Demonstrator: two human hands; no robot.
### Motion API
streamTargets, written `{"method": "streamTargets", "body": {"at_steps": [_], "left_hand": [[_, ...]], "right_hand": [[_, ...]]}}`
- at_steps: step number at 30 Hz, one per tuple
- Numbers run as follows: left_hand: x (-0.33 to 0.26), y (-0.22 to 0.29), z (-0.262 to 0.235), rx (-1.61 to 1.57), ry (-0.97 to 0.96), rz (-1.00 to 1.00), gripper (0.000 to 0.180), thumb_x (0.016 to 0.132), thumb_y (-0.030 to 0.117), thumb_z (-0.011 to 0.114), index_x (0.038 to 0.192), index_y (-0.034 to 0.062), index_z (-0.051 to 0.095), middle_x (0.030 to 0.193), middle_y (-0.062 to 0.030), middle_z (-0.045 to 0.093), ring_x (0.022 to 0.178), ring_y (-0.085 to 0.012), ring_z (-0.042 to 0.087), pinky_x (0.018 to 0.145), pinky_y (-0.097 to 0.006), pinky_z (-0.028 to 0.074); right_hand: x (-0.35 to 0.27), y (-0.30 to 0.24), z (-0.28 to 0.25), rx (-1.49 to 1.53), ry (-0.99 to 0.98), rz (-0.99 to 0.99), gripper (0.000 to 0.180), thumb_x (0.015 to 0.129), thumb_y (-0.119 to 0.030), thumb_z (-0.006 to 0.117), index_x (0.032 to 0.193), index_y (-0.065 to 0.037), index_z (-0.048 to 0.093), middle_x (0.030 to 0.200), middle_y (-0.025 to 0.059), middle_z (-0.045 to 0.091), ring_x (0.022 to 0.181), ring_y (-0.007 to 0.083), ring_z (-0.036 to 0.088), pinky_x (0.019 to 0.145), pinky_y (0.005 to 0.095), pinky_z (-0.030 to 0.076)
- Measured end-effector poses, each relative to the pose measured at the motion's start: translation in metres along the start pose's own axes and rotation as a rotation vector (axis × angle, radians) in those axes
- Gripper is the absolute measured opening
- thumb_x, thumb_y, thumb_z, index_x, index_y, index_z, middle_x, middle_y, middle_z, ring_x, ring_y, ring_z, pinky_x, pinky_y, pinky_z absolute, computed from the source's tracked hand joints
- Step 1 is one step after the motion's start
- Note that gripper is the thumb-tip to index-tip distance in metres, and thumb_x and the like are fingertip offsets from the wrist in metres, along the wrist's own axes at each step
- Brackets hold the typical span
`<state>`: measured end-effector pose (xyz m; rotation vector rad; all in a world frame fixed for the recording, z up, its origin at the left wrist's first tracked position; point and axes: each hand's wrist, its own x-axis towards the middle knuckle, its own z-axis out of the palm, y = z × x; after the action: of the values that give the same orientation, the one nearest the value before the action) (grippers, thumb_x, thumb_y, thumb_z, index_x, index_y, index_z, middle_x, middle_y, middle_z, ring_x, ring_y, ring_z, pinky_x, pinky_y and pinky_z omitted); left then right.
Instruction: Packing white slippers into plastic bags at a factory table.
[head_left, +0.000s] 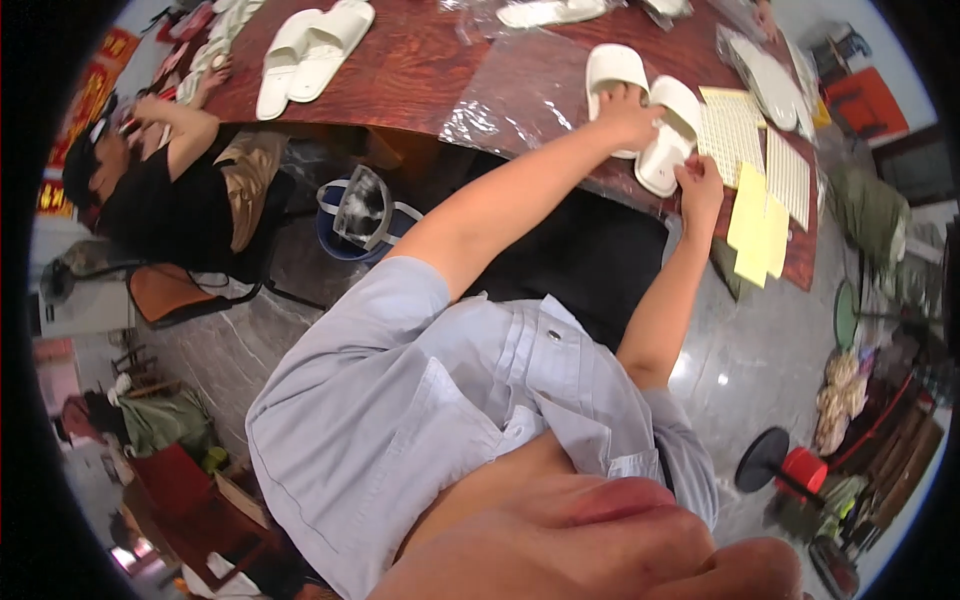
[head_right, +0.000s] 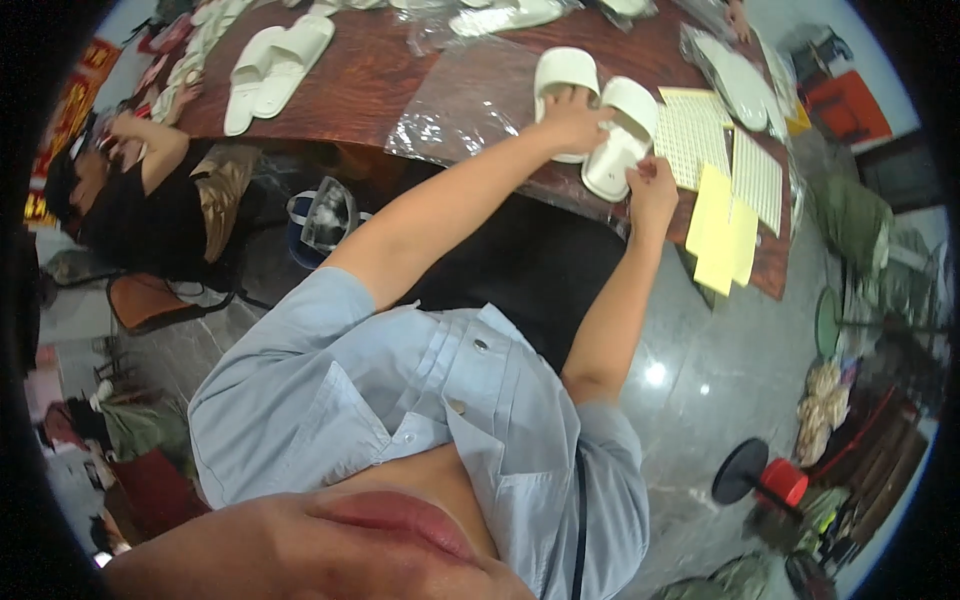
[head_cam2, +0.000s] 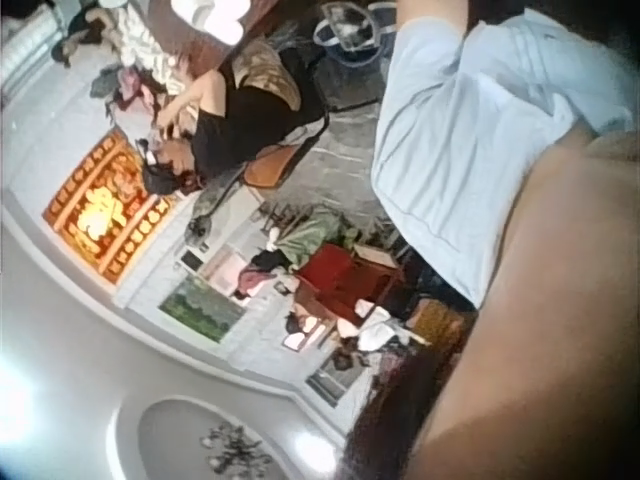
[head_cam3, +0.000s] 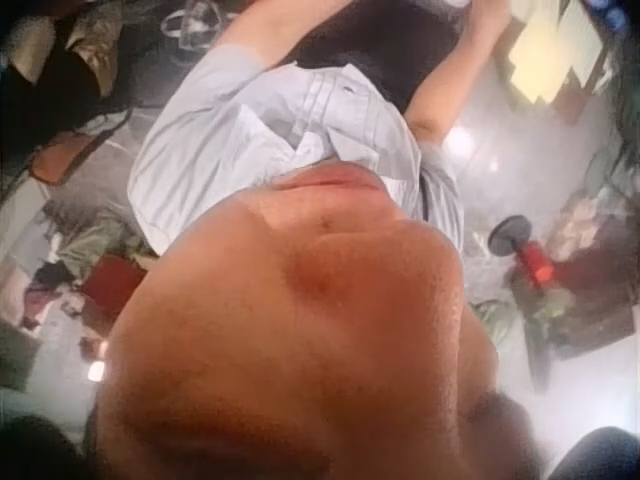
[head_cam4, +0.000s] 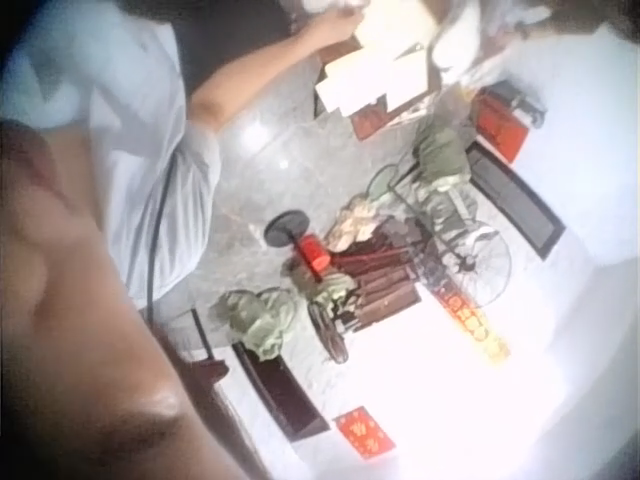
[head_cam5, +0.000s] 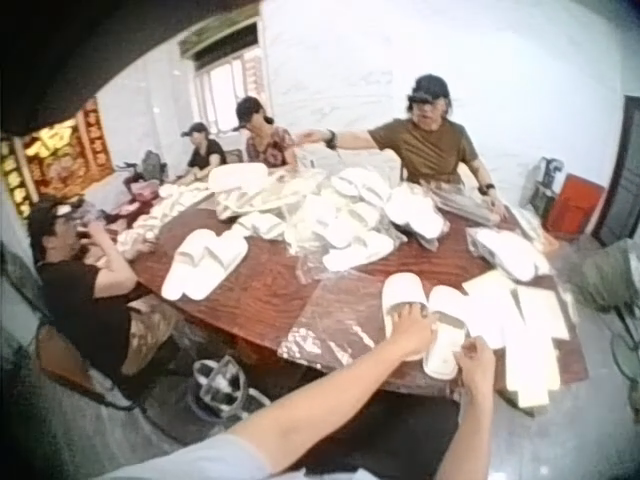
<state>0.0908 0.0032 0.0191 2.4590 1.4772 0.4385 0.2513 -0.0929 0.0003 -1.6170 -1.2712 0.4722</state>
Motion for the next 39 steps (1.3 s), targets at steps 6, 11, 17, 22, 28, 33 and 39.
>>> {"method": "streamTargets", "body": {"at_steps": [6, 11, 17, 22, 28, 33, 39], "left_hand": [[0.008, 0.022, 0.008, 0.005, 0.039, -0.031, 0.047, 0.088, 0.040, 0.059, 0.124, 0.0090, 0.061, 0.140, -0.0226, 0.038, 0.134, -0.0383, 0.031, 0.104, -0.065, 0.022], [0.000, 0.025, -0.001, -0.089, 0.204, -0.029, 0.043, 0.090, 0.035, 0.060, 0.116, 0.0022, 0.063, 0.138, -0.0235, 0.038, 0.136, -0.0410, 0.027, 0.104, -0.065, 0.023], [-0.019, 0.000, -0.062, -0.103, 0.409, -0.054, 0.039, 0.092, 0.034, 0.059, 0.104, -0.0018, 0.068, 0.140, -0.0219, 0.039, 0.140, -0.0399, 0.023, 0.107, -0.064, 0.022], [-0.053, -0.059, -0.106, -0.025, 0.593, -0.081, 0.038, 0.090, 0.034, 0.061, 0.100, -0.0012, 0.068, 0.133, -0.0228, 0.042, 0.135, -0.0407, 0.028, 0.102, -0.064, 0.026], [-0.062, -0.211, -0.155, 0.183, 0.393, -0.326, 0.050, 0.089, 0.044, 0.059, 0.126, 0.0104, 0.061, 0.146, -0.0215, 0.035, 0.141, -0.0425, 0.022, 0.105, -0.073, 0.023], [-0.150, -0.474, -0.265, 0.886, 0.856, -0.457, 0.050, 0.083, 0.036, 0.064, 0.116, -0.0013, 0.063, 0.118, -0.0280, 0.058, 0.114, -0.0433, 0.052, 0.100, -0.059, 0.035], [-0.061, -0.367, -0.269, 0.685, 0.180, -0.613, 0.037, 0.084, 0.033, 0.063, 0.103, 0.0032, 0.072, 0.105, -0.0231, 0.067, 0.103, -0.0362, 0.063, 0.090, -0.054, 0.045]], "right_hand": [[-0.018, -0.012, 0.023, -0.380, 0.243, -0.220, 0.019, 0.087, -0.004, 0.053, 0.105, 0.002, 0.056, 0.097, 0.0213, 0.057, 0.093, 0.0391, 0.057, 0.080, 0.0446, 0.046], [-0.022, -0.019, 0.033, -0.502, 0.280, -0.228, 0.020, 0.090, -0.006, 0.049, 0.107, 0.002, 0.057, 0.100, 0.0213, 0.056, 0.093, 0.0391, 0.056, 0.080, 0.0465, 0.046], [-0.026, -0.028, 0.033, -0.525, 0.229, -0.296, 0.021, 0.087, -0.004, 0.051, 0.104, 0.001, 0.061, 0.102, 0.0224, 0.058, 0.094, 0.0387, 0.057, 0.081, 0.0454, 0.047], [-0.019, -0.020, 0.027, -0.610, 0.206, -0.323, 0.020, 0.086, -0.002, 0.050, 0.098, 0.003, 0.065, 0.099, 0.0231, 0.059, 0.089, 0.0374, 0.058, 0.077, 0.0442, 0.047], [-0.023, -0.018, 0.010, -0.680, 0.264, -0.316, 0.017, 0.086, -0.002, 0.051, 0.097, 0.002, 0.063, 0.096, 0.0187, 0.057, 0.086, 0.0332, 0.058, 0.072, 0.0403, 0.047], [-0.024, -0.047, 0.055, -0.535, 0.136, -0.431, 0.018, 0.086, -0.001, 0.050, 0.100, 0.003, 0.061, 0.098, 0.0228, 0.057, 0.092, 0.0397, 0.057, 0.078, 0.0460, 0.046], [-0.015, -0.004, 0.020, -0.721, 0.237, -0.294, 0.019, 0.087, -0.001, 0.050, 0.101, 0.002, 0.061, 0.102, 0.0223, 0.057, 0.096, 0.0397, 0.056, 0.081, 0.0459, 0.047]]}}
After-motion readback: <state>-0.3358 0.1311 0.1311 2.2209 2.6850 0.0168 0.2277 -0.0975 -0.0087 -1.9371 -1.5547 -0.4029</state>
